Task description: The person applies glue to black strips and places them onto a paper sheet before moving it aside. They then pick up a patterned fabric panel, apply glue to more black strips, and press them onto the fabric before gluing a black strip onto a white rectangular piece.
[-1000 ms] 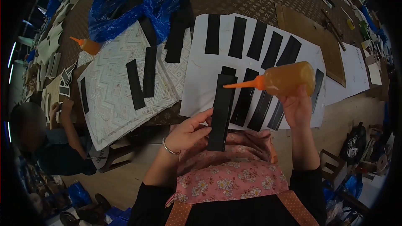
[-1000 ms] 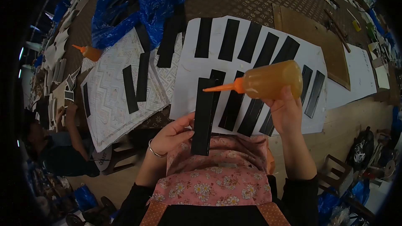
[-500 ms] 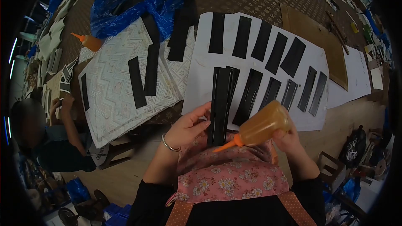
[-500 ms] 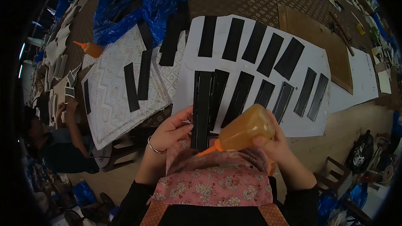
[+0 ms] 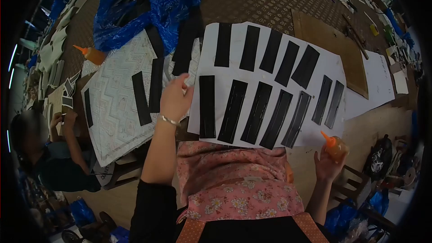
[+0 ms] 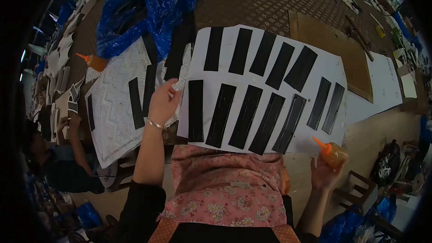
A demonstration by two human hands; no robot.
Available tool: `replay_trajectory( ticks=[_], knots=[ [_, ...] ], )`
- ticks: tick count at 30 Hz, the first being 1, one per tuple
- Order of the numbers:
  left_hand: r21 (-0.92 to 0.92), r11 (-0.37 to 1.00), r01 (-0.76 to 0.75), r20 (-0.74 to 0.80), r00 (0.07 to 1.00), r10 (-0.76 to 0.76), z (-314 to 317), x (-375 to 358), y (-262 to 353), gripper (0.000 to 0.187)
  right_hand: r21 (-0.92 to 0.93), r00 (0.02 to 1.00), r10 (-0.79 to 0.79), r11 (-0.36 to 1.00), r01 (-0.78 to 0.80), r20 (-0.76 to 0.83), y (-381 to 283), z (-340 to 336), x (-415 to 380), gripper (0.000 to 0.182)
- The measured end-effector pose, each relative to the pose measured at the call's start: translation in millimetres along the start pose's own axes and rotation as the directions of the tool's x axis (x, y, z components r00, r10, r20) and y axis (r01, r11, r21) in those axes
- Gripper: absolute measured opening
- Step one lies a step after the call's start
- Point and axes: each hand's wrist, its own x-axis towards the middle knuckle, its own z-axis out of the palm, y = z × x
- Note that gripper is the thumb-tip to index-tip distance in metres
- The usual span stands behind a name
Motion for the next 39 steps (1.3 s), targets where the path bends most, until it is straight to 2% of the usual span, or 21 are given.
replay_trajectory(
  ticks=[2,3,5,6,8,9,13,15,17,18,19,20,22,24,26,27,28,29,30,32,39],
  knots=[
    [0.153,0.988,-0.004,-0.171,0.985,0.031,10,43,-15,0.043,0.084,0.992,-0.017,0.996,0.028,-0.127,9,8,4,0.057],
    [0.155,0.988,-0.016,-0.169,0.985,0.042,14,60,-20,0.043,0.092,0.991,-0.025,0.995,0.037,-0.13,10,10,9,0.057],
    [0.439,0.897,0.056,-0.294,0.952,0.084,18,88,-22,0.05,0.203,0.998,-0.001,0.979,-0.01,0.057,10,18,22,0.054],
    [0.439,0.898,0.038,-0.289,0.952,0.101,15,95,-18,0.05,0.211,0.999,-0.017,0.977,0.006,0.05,11,22,27,0.054],
    [0.41,0.885,0.221,-0.145,0.974,-0.176,10,106,-11,0.059,0.231,0.988,-0.076,0.972,0.043,0.137,14,31,38,0.051],
    [0.396,0.884,0.249,-0.142,0.967,-0.209,10,111,-15,0.059,0.233,0.988,-0.089,0.971,0.057,0.13,15,34,46,0.051],
    [0.359,0.906,0.226,-0.162,0.971,-0.178,4,114,-24,0.047,0.209,0.988,-0.141,0.97,0.123,0.07,25,45,56,0.051],
    [0.372,0.92,0.122,-0.28,0.96,-0.014,-2,116,-35,0.041,0.188,0.988,-0.136,0.975,0.121,0.072,22,46,51,0.051],
    [0.334,0.941,0.056,-0.331,0.942,0.061,-9,108,-37,0.037,0.139,0.929,0.094,0.978,-0.152,0.357,14,46,33,0.05],
    [0.299,0.954,-0.006,-0.387,0.913,0.127,-17,99,-31,0.032,0.14,0.93,0.092,0.979,-0.15,0.355,11,44,25,0.05],
    [-0.115,0.993,0.033,-0.333,0.94,-0.07,-24,86,-15,0.03,0.138,0.961,0.099,0.981,-0.138,0.257,7,41,17,0.05],
    [-0.502,0.859,0.101,-0.199,0.953,-0.228,-28,69,6,0.027,0.136,0.982,0.105,0.983,-0.127,0.155,4,41,11,0.049],
    [-0.788,0.61,0.083,0.019,0.994,-0.111,-25,29,32,0.031,0.115,0.981,0.062,0.99,-0.084,0.186,1,58,0,0.049],
    [-0.844,0.502,0.186,0.222,0.975,0.013,-16,-20,68,0.039,0.094,0.975,0.021,0.995,-0.043,0.221,-1,69,-3,0.049],
    [-0.84,0.46,0.287,0.418,0.883,0.213,-6,-53,92,0.044,0.066,0.926,-0.022,0.998,-0.003,0.377,-3,76,1,0.052],
    [-0.852,0.409,0.327,0.463,0.834,0.299,4,-63,95,0.045,0.067,0.926,-0.021,0.998,-0.004,0.378,-1,82,5,0.052],
    [-0.857,0.359,0.369,0.497,0.777,0.386,12,-71,96,0.047,0.01,0.892,-0.1,0.994,0.107,0.44,1,90,11,0.053],
    [-0.826,0.342,0.448,0.559,0.733,0.389,11,-78,100,0.045,-0.038,0.846,-0.172,0.975,0.221,0.504,1,96,16,0.055],
    [-0.826,0.345,0.446,0.558,0.732,0.39,11,-82,103,0.045,-0.034,0.846,-0.175,0.974,0.222,0.504,1,100,22,0.055],
    [-0.789,0.376,0.485,0.611,0.682,0.402,9,-87,107,0.043,0.004,0.785,-0.308,0.932,0.363,0.537,0,106,32,0.048],
    [-0.814,0.377,0.442,0.579,0.666,0.47,16,-95,99,0.043,-0.056,0.754,-0.335,0.896,0.44,0.565,-6,126,43,0.04]
  ],
)
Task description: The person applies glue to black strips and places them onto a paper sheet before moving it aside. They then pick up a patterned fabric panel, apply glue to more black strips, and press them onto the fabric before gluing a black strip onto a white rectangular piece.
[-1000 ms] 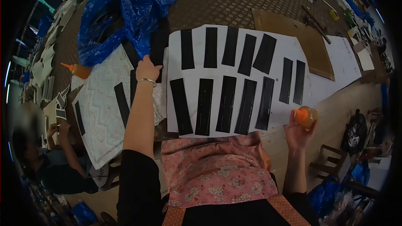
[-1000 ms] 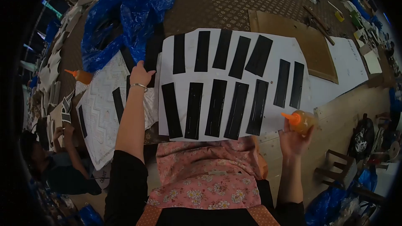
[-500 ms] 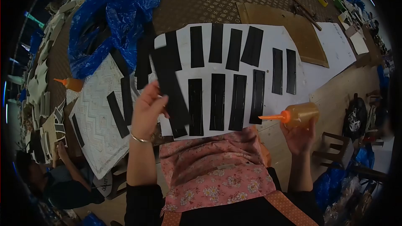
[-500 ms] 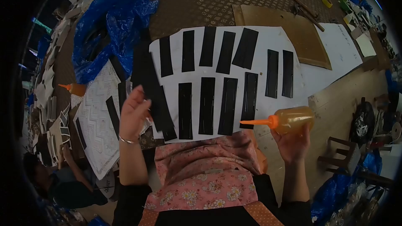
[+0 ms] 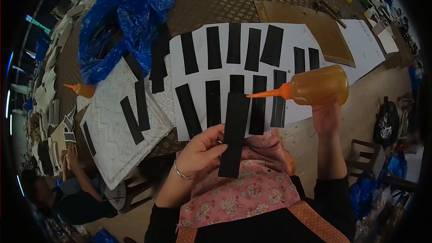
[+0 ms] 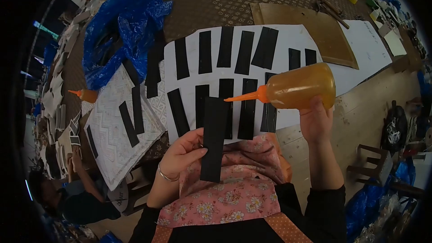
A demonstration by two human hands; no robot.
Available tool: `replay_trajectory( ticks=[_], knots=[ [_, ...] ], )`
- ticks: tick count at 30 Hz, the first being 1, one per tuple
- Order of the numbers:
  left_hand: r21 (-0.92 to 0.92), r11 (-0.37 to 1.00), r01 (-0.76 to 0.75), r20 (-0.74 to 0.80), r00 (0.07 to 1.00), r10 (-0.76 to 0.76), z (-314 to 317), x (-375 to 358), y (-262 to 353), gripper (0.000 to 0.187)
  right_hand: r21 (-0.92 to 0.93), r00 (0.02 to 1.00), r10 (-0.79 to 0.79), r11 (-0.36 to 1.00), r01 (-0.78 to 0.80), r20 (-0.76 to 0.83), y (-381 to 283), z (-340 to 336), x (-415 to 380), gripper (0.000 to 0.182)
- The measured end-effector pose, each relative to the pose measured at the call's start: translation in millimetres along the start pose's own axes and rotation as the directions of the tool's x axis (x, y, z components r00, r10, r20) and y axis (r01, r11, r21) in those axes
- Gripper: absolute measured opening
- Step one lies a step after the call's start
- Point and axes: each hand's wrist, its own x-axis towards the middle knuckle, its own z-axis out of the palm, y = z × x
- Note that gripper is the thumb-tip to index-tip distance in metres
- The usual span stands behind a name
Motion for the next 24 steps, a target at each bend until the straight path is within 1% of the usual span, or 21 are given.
replay_trajectory(
  ticks=[2,3,5,6,8,9,11,12,14,15,17,18,20,21,23,24],
  knots=[
    [0.009,1.0,0.008,-0.033,0.999,-0.008,3,0,2,0.043,0.005,0.998,0.058,0.998,-0.058,-0.037,2,0,-2,0.04],
    [0.009,1.0,0.01,-0.034,0.999,-0.01,3,0,2,0.043,0.006,0.997,0.06,0.998,-0.06,-0.038,3,0,-4,0.04],
    [0.0,1.0,-0.001,-0.072,0.997,0.001,4,1,2,0.043,0.037,0.985,0.164,0.986,-0.162,-0.056,3,1,-13,0.044],
    [-0.001,1.0,-0.002,-0.075,0.997,0.002,3,1,2,0.043,0.037,0.985,0.166,0.986,-0.164,-0.054,4,1,-20,0.044],
    [0.033,0.999,-0.021,-0.12,0.992,0.024,1,2,2,0.043,-0.015,0.953,0.299,0.954,-0.298,0.055,8,0,-38,0.049],
    [0.033,0.999,-0.021,-0.123,0.992,0.025,0,3,2,0.043,-0.014,0.952,0.3,0.954,-0.3,0.057,6,7,-43,0.049],
    [0.04,0.999,-0.034,-0.115,0.993,0.039,-1,3,4,0.043,-0.113,0.878,0.437,0.899,-0.422,0.194,2,25,-48,0.055],
    [0.04,0.999,-0.032,-0.117,0.992,0.037,-2,3,4,0.043,-0.112,0.878,0.438,0.899,-0.424,0.194,3,23,-47,0.055],
    [0.051,0.999,0.019,-0.12,0.993,-0.013,-3,3,6,0.044,0.022,0.916,0.383,0.921,-0.388,0.121,5,18,-44,0.051],
    [0.052,0.998,0.02,-0.119,0.993,-0.014,-2,2,7,0.044,0.023,0.916,0.383,0.921,-0.388,0.119,5,20,-37,0.051],
    [0.055,0.997,0.052,-0.099,0.994,-0.046,1,2,9,0.043,0.16,0.961,0.269,0.953,-0.257,-0.061,5,26,-12,0.046],
    [0.057,0.997,0.05,-0.097,0.994,-0.045,3,2,9,0.043,0.161,0.962,0.266,0.954,-0.254,-0.06,6,25,-3,0.046],
    [0.032,0.998,0.049,-0.068,0.997,-0.047,6,2,8,0.043,0.098,0.981,0.188,0.978,-0.184,-0.038,8,24,10,0.04],
    [0.032,0.998,0.05,-0.072,0.996,-0.047,5,3,5,0.043,0.1,0.981,0.191,0.977,-0.187,-0.036,10,22,11,0.04],
    [0.1,0.994,-0.039,-0.026,0.999,0.042,1,4,-3,0.045,0.005,0.984,0.177,0.984,-0.177,0.019,14,15,11,0.044],
    [0.1,0.994,-0.038,-0.03,0.999,0.041,1,4,-3,0.045,0.007,0.984,0.18,0.984,-0.18,0.02,15,14,9,0.044]
  ],
)
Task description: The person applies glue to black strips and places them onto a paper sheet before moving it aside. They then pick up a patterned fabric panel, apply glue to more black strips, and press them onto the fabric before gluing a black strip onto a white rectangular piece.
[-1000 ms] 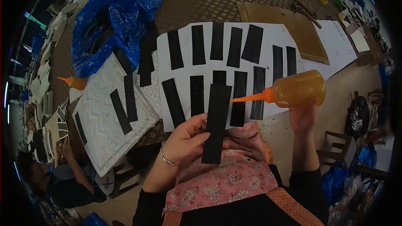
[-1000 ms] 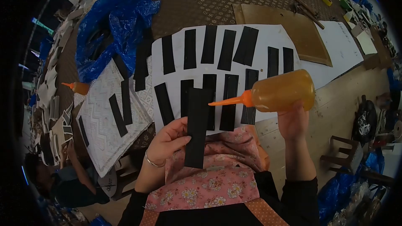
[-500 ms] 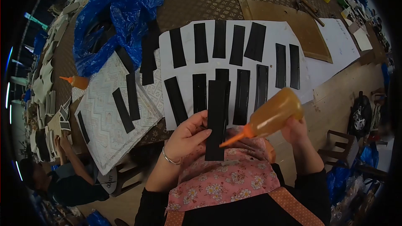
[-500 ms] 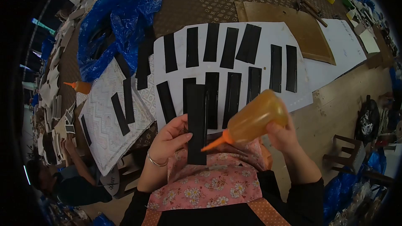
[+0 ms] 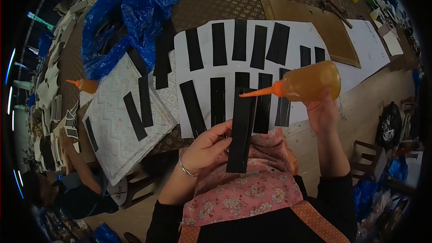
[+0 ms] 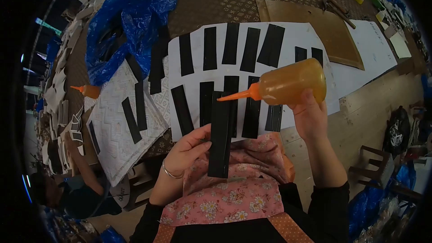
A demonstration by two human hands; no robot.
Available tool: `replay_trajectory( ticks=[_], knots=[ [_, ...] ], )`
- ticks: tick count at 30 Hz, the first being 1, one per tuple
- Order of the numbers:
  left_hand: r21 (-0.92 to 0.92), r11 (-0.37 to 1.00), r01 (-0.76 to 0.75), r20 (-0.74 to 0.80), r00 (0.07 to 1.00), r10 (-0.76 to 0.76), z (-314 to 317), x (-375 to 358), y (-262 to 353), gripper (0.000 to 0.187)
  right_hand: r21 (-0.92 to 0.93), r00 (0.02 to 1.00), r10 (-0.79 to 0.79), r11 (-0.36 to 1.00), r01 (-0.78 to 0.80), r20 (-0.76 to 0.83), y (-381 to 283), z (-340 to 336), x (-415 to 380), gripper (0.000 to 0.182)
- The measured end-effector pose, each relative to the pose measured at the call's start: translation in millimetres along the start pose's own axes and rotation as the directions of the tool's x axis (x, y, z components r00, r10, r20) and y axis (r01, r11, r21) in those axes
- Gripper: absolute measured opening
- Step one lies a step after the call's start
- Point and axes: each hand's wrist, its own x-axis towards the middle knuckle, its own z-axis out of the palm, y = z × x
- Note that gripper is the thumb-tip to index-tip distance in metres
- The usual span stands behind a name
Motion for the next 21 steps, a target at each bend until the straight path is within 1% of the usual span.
replay_trajectory(
  ticks=[2,3,5,6,8,9,11,12,13,14,15,17,18,19,20,21],
  knots=[
    [0.054,0.998,-0.015,-0.02,1.0,0.016,0,2,0,0.045,-0.027,0.997,0.075,0.997,-0.076,-0.025,2,-1,-12,0.048],
    [0.054,0.998,-0.014,-0.02,1.0,0.016,-2,2,-4,0.045,-0.027,0.997,0.077,0.997,-0.077,-0.025,4,-2,-20,0.048],
    [0.138,0.99,0.033,-0.097,0.995,-0.02,-8,3,-12,0.044,-0.093,0.987,0.146,0.986,-0.139,0.066,5,-4,-39,0.054],
    [0.138,0.99,0.033,-0.093,0.995,-0.02,-8,5,-10,0.044,-0.094,0.988,0.144,0.986,-0.137,0.062,5,-3,-49,0.054],
    [-0.029,0.992,0.12,-0.121,0.985,-0.123,-7,16,-5,0.043,-0.132,0.954,0.278,0.956,-0.263,0.114,1,-3,-65,0.062],
    [-0.031,0.992,0.119,-0.104,0.987,-0.122,-5,26,-3,0.043,-0.141,0.957,0.271,0.956,-0.256,0.101,-2,-8,-72,0.062],
    [-0.001,0.987,0.161,-0.151,0.976,-0.16,-2,51,4,0.041,0.062,0.965,0.254,0.966,-0.25,-0.067,-6,-19,-83,0.058],
    [0.069,0.987,0.144,-0.18,0.975,-0.13,1,72,5,0.042,0.054,0.967,0.241,0.97,-0.238,-0.079,-13,-24,-83,0.058],
    [0.15,0.977,0.149,-0.178,0.977,-0.121,2,96,5,0.043,0.224,0.96,0.217,0.959,-0.175,-0.179,-21,-31,-81,0.054],
    [0.23,0.961,0.152,-0.176,0.978,-0.112,3,122,5,0.043,0.383,0.938,0.208,0.919,-0.091,-0.276,-29,-39,-81,0.051],
    [0.285,0.946,0.152,-0.184,0.978,-0.101,6,151,4,0.045,0.376,0.939,0.194,0.923,-0.077,-0.283,-36,-47,-84,0.051],
    [0.494,0.867,0.061,-0.194,0.98,0.042,8,220,-8,0.044,0.404,0.867,0.109,0.908,0.112,-0.486,-49,-65,-93,0.049],
    [0.598,0.797,0.086,-0.207,0.977,0.05,12,250,-6,0.045,0.397,0.868,0.093,0.909,0.126,-0.488,-54,-71,-98,0.049],
    [0.692,0.713,0.11,-0.219,0.974,0.063,15,277,-4,0.045,0.376,0.839,0.087,0.915,0.146,-0.537,-58,-76,-106,0.048],
    [0.695,0.713,0.093,-0.205,0.976,0.072,15,303,-7,0.045,0.354,0.807,0.081,0.921,0.164,-0.585,-62,-81,-113,0.047],
    [0.795,0.599,0.089,-0.225,0.962,0.156,14,328,-14,0.043,0.345,0.806,0.065,0.922,0.177,-0.588,-65,-86,-121,0.047]
  ],
)
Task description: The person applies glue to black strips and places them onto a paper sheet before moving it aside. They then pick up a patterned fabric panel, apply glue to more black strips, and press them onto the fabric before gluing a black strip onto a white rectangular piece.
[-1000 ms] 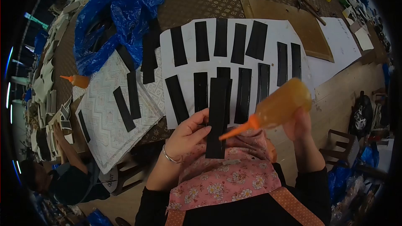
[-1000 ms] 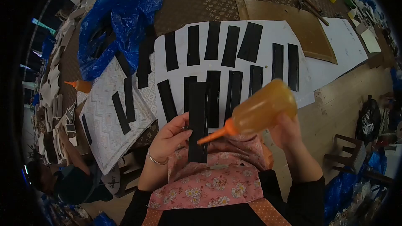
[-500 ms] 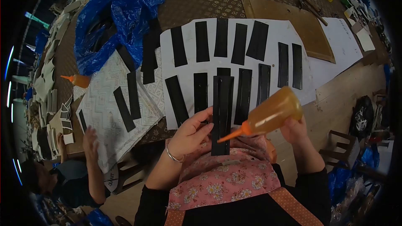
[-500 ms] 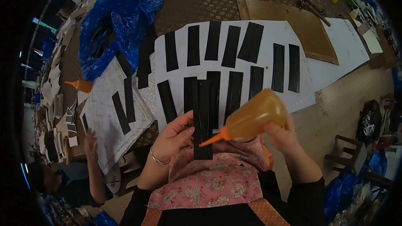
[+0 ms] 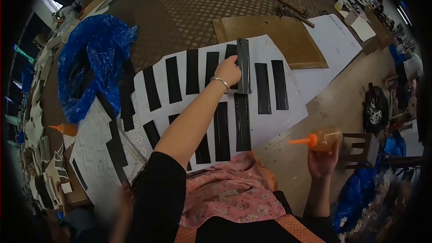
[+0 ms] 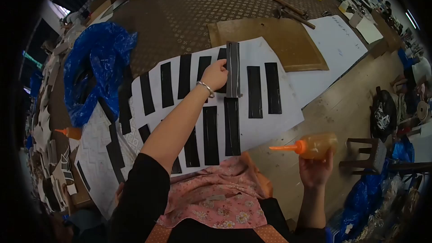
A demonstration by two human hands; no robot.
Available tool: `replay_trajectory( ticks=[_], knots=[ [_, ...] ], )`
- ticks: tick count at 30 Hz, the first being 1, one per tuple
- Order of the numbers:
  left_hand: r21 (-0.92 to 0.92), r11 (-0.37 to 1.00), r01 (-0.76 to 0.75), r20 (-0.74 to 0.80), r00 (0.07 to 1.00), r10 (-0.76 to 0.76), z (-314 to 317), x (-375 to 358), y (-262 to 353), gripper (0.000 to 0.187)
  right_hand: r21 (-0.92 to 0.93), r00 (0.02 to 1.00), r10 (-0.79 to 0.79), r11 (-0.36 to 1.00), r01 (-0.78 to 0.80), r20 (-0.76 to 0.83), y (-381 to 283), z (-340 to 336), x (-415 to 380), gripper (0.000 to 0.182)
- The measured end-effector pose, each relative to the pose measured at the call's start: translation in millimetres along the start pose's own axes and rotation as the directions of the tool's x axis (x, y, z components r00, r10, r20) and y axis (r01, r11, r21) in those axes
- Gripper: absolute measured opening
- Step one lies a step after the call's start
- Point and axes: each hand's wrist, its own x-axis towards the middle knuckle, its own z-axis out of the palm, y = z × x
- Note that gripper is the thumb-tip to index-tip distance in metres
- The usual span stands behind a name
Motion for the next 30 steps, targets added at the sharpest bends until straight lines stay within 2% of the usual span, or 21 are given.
replay_trajectory(
  ticks=[1,2,4,5,6,8,9,11,12,14,16,17,19,21,23,24,27,28,30],
  knots=[
    [0.147,0.989,-0.032,-0.076,0.996,0.044,6,14,5,0.041,0.001,0.999,0.0,1.0,0.0,-0.034,-4,-8,-4,0.047],
    [0.144,0.989,-0.046,-0.071,0.996,0.057,11,26,7,0.041,0.001,0.998,0.001,1.0,-0.001,-0.07,-9,-15,-6,0.046],
    [0.224,0.974,0.028,0.009,0.999,-0.031,16,39,15,0.031,0.02,0.994,-0.032,0.999,0.035,-0.103,-15,-29,-10,0.046],
    [0.274,0.961,0.024,-0.008,1.0,-0.023,20,41,16,0.023,0.038,0.99,-0.048,0.998,0.054,-0.134,-17,-33,-8,0.046],
    [0.276,0.961,0.021,-0.005,1.0,-0.02,23,43,17,0.023,0.04,0.99,-0.051,0.998,0.057,-0.135,-19,-34,-6,0.046],
    [0.437,0.899,0.039,-0.002,0.999,-0.042,24,44,16,0.025,0.029,0.978,-0.062,0.997,0.07,-0.2,-21,-34,-4,0.046],
    [0.439,0.898,0.042,-0.002,0.999,-0.046,23,42,17,0.025,0.03,0.978,-0.059,0.997,0.066,-0.202,-21,-32,-2,0.046],
    [0.494,0.87,0.01,-0.042,0.999,0.013,19,37,19,0.029,0.022,0.975,-0.071,0.997,0.077,-0.209,-20,-27,2,0.046],
    [0.494,0.869,0.012,-0.047,0.999,0.012,16,35,18,0.029,0.023,0.976,-0.068,0.997,0.074,-0.205,-20,-26,3,0.046],
    [0.399,0.915,-0.057,-0.215,0.964,0.154,4,29,13,0.032,0.028,0.99,-0.06,0.998,0.064,-0.125,-17,-25,4,0.046],
    [0.293,0.952,-0.085,-0.267,0.949,0.167,-33,15,14,0.033,0.034,0.994,-0.05,0.998,0.054,-0.099,-15,-23,2,0.045],
    [0.277,0.952,-0.135,-0.331,0.916,0.226,-55,10,1,0.034,0.038,0.996,-0.043,0.998,0.046,-0.076,-14,-22,2,0.045],
    [0.311,0.946,-0.091,-0.44,0.869,0.228,-106,-16,-17,0.033,0.035,0.998,-0.021,0.999,0.023,-0.063,-9,-20,2,0.045],
    [0.34,0.94,-0.002,-0.455,0.875,0.166,-160,-43,-60,0.032,0.03,0.999,0.016,0.999,-0.015,-0.044,-3,-17,3,0.045],
    [0.39,0.862,0.323,-0.518,0.851,-0.085,-199,-81,-88,0.033,0.042,0.998,0.041,0.998,-0.04,-0.042,8,-12,5,0.045],
    [0.468,0.771,0.433,-0.518,0.841,-0.158,-215,-96,-112,0.04,0.044,0.997,0.066,0.997,-0.065,-0.026,14,-8,6,0.045],
    [0.508,0.611,0.608,-0.542,0.776,-0.322,-230,-127,-146,0.058,0.024,0.995,0.1,0.995,-0.1,-0.006,28,5,5,0.044],
    [0.499,0.609,0.617,-0.552,0.767,-0.326,-229,-132,-155,0.058,0.027,0.99,0.137,0.99,-0.138,0.038,31,10,5,0.044],
    [0.473,0.532,0.702,-0.56,0.706,-0.434,-226,-137,-163,0.062,0.026,0.981,0.171,0.984,-0.174,0.089,37,21,3,0.044]
  ],
)
